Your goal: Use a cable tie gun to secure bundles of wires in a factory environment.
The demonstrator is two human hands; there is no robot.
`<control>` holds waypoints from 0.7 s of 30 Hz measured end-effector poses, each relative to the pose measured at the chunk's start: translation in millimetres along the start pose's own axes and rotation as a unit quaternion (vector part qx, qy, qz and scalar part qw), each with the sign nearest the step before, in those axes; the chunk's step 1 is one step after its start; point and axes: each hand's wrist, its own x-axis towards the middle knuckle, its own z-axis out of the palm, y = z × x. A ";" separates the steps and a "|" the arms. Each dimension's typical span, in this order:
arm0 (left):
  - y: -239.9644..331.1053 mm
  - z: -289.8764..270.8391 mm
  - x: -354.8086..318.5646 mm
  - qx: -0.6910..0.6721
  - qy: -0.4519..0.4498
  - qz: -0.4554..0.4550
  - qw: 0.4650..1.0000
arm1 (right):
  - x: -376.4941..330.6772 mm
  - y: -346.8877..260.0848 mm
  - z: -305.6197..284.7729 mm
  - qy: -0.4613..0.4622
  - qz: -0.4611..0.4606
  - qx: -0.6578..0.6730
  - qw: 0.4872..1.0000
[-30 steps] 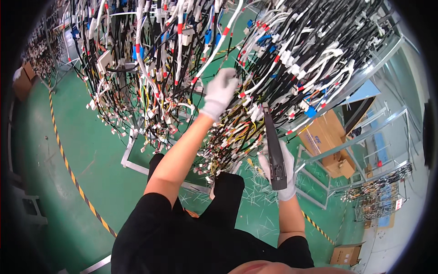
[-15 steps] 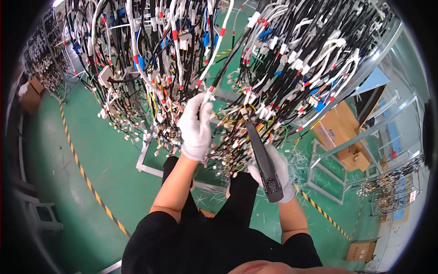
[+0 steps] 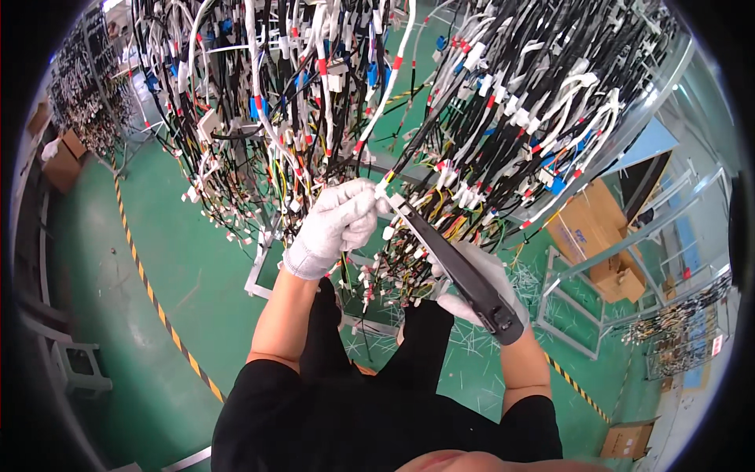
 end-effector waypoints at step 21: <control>-15.7 15.0 9.8 -0.027 0.016 -0.008 0.999 | -21.7 8.7 14.3 0.071 -0.079 -0.167 0.980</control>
